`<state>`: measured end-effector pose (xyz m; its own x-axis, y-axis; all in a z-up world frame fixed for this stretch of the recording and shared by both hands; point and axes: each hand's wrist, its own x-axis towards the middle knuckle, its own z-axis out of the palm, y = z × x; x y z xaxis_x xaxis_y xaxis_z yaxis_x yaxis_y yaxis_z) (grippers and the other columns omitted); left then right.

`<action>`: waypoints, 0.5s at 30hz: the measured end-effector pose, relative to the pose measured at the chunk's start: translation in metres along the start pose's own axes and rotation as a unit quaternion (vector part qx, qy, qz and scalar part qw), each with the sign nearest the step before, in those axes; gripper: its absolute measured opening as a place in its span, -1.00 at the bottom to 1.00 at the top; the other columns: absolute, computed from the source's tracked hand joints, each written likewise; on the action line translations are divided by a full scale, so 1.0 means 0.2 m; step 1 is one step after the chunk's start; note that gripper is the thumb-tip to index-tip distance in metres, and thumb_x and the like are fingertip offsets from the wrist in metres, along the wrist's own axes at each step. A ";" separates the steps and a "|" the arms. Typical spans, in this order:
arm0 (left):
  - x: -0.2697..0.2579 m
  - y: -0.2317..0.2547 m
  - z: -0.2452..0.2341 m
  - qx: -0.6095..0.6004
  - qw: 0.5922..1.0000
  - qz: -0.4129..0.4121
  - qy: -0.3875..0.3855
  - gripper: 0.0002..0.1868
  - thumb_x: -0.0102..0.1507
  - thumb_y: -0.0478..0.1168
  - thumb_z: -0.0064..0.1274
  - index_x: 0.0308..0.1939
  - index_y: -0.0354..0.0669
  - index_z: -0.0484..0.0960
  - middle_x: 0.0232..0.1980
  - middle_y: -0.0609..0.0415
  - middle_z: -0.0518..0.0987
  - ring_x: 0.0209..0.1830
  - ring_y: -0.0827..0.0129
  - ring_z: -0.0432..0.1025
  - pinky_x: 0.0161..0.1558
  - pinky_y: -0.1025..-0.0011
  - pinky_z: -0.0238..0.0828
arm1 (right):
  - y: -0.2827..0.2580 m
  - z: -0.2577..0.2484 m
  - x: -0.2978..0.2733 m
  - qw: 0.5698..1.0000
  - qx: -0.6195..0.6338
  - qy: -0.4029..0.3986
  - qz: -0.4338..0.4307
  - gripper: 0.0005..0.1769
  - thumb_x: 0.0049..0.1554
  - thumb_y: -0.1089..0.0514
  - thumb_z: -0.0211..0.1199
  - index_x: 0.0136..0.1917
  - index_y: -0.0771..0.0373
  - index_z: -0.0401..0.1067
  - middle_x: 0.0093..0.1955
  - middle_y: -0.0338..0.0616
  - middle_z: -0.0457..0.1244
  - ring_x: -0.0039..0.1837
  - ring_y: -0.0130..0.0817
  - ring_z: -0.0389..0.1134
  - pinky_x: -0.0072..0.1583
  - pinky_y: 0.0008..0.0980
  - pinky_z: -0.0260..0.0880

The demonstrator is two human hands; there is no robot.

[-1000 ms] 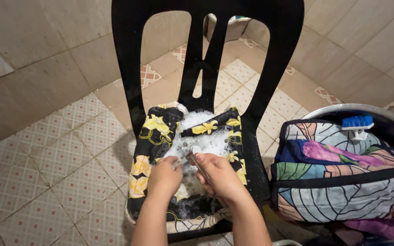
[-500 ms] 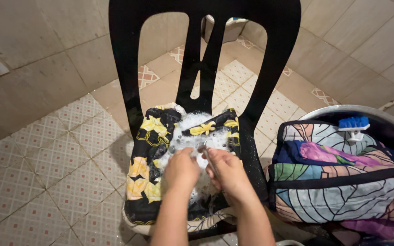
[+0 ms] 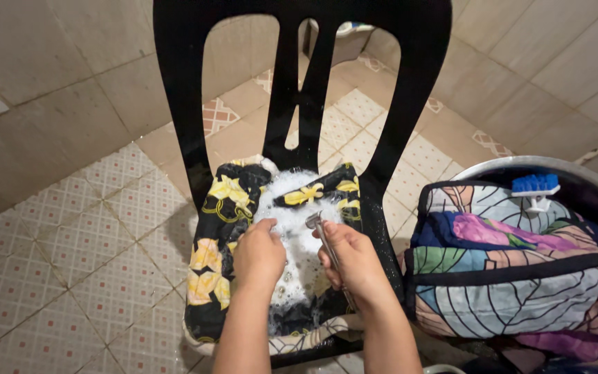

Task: The person hand-washes a colorful patterned cloth on a black plastic chair using a handheld shower head. They repeatedly wet, scrub, and rinse the cloth, turning it over to clean both sides.

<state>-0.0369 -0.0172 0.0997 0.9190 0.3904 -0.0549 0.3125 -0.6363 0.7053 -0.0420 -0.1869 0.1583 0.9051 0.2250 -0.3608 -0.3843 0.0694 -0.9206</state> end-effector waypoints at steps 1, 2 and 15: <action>0.00 0.00 -0.01 -0.007 1.000 0.001 0.005 -0.69 0.25 -0.20 0.01 0.06 0.03 0.67 0.09 -0.03 0.64 0.10 -0.02 0.49 0.12 0.11 0.41 | 0.00 0.00 0.00 1.000 0.003 0.005 0.004 -0.56 0.25 -0.21 0.09 -0.06 0.22 0.44 -0.47 -0.31 0.18 -0.54 -0.58 0.04 -0.48 -0.54 0.01; 0.00 0.01 -0.02 -0.014 1.000 0.002 0.011 -0.69 0.24 -0.21 0.01 0.05 0.03 0.68 0.09 -0.02 0.64 0.10 -0.02 0.49 0.11 0.11 0.42 | -0.01 0.00 0.00 1.000 0.006 0.010 0.007 -0.56 0.25 -0.21 0.09 -0.06 0.22 0.44 -0.47 -0.32 0.17 -0.54 -0.58 0.04 -0.47 -0.54 0.01; -0.01 0.03 -0.03 -0.022 1.000 0.006 0.008 -0.69 0.25 -0.23 0.01 0.06 -0.01 0.67 0.07 -0.05 0.64 0.10 -0.01 0.49 0.11 0.12 0.41 | 0.01 0.01 0.00 1.000 -0.007 -0.002 0.001 -0.53 0.25 -0.21 0.09 -0.03 0.26 0.45 -0.47 -0.31 0.17 -0.53 -0.57 0.04 -0.48 -0.53 0.01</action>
<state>-0.0382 -0.0174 0.1088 0.9183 0.3944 -0.0345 0.2900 -0.6109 0.7367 -0.0422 -0.1838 0.1571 0.9032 0.2298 -0.3626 -0.3840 0.0552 -0.9217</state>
